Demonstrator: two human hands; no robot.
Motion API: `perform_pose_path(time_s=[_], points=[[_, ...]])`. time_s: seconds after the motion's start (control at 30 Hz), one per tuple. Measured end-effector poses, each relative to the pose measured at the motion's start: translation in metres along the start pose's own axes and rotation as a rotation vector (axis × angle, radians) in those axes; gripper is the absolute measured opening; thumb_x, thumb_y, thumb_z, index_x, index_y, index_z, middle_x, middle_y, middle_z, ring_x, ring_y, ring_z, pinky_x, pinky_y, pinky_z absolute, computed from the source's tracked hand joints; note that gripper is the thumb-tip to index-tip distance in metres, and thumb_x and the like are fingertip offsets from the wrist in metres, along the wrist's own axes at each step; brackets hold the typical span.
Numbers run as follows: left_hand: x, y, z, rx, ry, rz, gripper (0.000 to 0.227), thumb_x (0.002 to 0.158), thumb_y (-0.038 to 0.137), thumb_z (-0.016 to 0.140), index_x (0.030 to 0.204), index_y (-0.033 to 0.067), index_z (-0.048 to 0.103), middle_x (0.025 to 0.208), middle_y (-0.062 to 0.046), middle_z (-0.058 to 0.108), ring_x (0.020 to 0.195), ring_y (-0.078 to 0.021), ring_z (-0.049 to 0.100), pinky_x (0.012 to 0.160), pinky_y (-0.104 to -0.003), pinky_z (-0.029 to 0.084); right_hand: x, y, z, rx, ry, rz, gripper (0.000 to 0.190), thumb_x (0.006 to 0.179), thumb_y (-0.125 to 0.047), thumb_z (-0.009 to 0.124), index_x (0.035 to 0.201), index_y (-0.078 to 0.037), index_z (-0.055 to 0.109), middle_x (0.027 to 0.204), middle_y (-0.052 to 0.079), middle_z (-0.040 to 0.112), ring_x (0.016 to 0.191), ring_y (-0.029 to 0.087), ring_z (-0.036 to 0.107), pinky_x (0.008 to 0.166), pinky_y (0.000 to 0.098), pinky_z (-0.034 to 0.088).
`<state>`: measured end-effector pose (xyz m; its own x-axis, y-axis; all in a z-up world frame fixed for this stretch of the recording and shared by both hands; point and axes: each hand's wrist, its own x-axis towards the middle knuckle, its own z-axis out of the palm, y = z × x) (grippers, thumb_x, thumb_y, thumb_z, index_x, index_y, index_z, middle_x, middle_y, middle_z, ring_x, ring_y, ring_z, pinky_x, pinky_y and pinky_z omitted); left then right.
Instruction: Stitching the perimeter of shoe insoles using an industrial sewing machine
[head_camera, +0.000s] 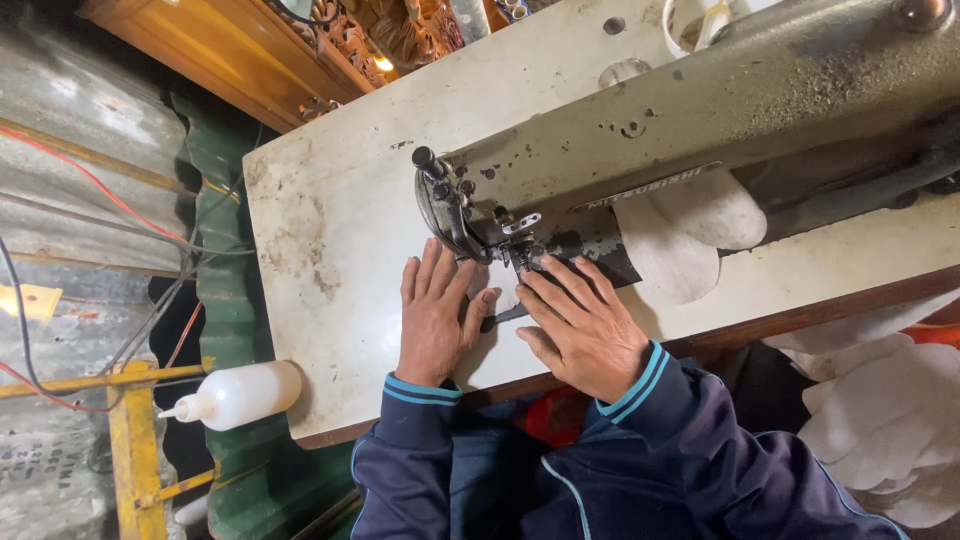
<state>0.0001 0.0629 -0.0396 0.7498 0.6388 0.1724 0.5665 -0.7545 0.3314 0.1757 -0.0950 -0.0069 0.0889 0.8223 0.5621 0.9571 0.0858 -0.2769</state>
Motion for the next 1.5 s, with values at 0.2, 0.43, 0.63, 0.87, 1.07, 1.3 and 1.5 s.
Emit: perform_pose_path(time_s=[0.2, 0.43, 0.63, 0.87, 1.07, 1.3, 1.5], points=[[0.008, -0.007, 0.002, 0.074, 0.013, 0.033, 0.047, 0.105, 0.055, 0.042, 0.136, 0.0259, 0.063, 0.164, -0.005, 0.038, 0.155, -0.0297, 0.022, 0.125, -0.054, 0.013, -0.001, 0.001, 0.003, 0.012, -0.003, 0.015, 0.042, 0.099, -0.039, 0.06, 0.13, -0.012, 0.067, 0.135, 0.01, 0.065, 0.136, 0.032, 0.053, 0.119, 0.0537, 0.033], [0.015, -0.018, 0.012, 0.054, -0.024, 0.001, 0.043, 0.106, 0.052, 0.043, 0.13, 0.0254, 0.068, 0.163, -0.003, 0.039, 0.156, -0.0294, 0.019, 0.126, -0.055, 0.01, -0.003, -0.004, 0.008, 0.001, -0.057, 0.073, 0.043, 0.101, -0.042, 0.056, 0.129, -0.012, 0.068, 0.135, 0.011, 0.064, 0.139, 0.031, 0.051, 0.12, 0.0543, 0.03], [0.023, -0.003, -0.003, 0.052, -0.031, -0.022, 0.04, 0.107, 0.051, 0.042, 0.112, 0.0287, 0.074, 0.162, -0.003, 0.04, 0.156, -0.0308, 0.021, 0.125, -0.055, 0.01, 0.003, -0.007, 0.011, -0.017, -0.015, 0.084, 0.041, 0.1, -0.039, 0.058, 0.128, -0.011, 0.068, 0.13, 0.012, 0.065, 0.135, 0.032, 0.053, 0.119, 0.0544, 0.032], [0.025, 0.0, -0.002, 0.047, -0.029, -0.07, 0.043, 0.107, 0.056, 0.038, 0.123, 0.0329, 0.072, 0.164, -0.003, 0.037, 0.156, -0.03, 0.022, 0.126, -0.054, 0.01, 0.003, -0.005, 0.012, -0.027, -0.018, 0.079, 0.042, 0.1, -0.04, 0.058, 0.129, -0.012, 0.068, 0.13, 0.013, 0.064, 0.134, 0.033, 0.053, 0.118, 0.0552, 0.032], [0.018, 0.011, -0.012, 0.028, -0.021, -0.103, 0.039, 0.105, 0.054, 0.043, 0.112, 0.0334, 0.075, 0.165, -0.007, 0.035, 0.155, -0.0338, 0.022, 0.125, -0.057, 0.012, 0.0, -0.002, 0.015, -0.01, -0.065, 0.091, 0.043, 0.101, -0.042, 0.055, 0.132, -0.013, 0.066, 0.132, 0.013, 0.062, 0.139, 0.033, 0.048, 0.119, 0.055, 0.029], [0.002, 0.012, -0.006, 0.057, 0.01, -0.158, 0.038, 0.105, 0.053, 0.045, 0.13, 0.0358, 0.068, 0.165, -0.01, 0.035, 0.156, -0.0319, 0.02, 0.124, -0.058, 0.011, -0.002, 0.0, 0.016, 0.0, -0.072, 0.085, 0.044, 0.102, -0.041, 0.055, 0.134, -0.014, 0.064, 0.135, 0.014, 0.06, 0.141, 0.034, 0.047, 0.119, 0.0554, 0.029], [-0.008, 0.023, -0.007, 0.083, 0.066, -0.151, 0.043, 0.104, 0.051, 0.048, 0.136, 0.0309, 0.067, 0.161, -0.012, 0.041, 0.154, -0.0313, 0.026, 0.124, -0.056, 0.012, -0.002, 0.001, 0.013, 0.035, -0.048, 0.094, 0.043, 0.102, -0.04, 0.055, 0.135, -0.014, 0.064, 0.136, 0.013, 0.06, 0.141, 0.034, 0.047, 0.119, 0.0554, 0.03]])
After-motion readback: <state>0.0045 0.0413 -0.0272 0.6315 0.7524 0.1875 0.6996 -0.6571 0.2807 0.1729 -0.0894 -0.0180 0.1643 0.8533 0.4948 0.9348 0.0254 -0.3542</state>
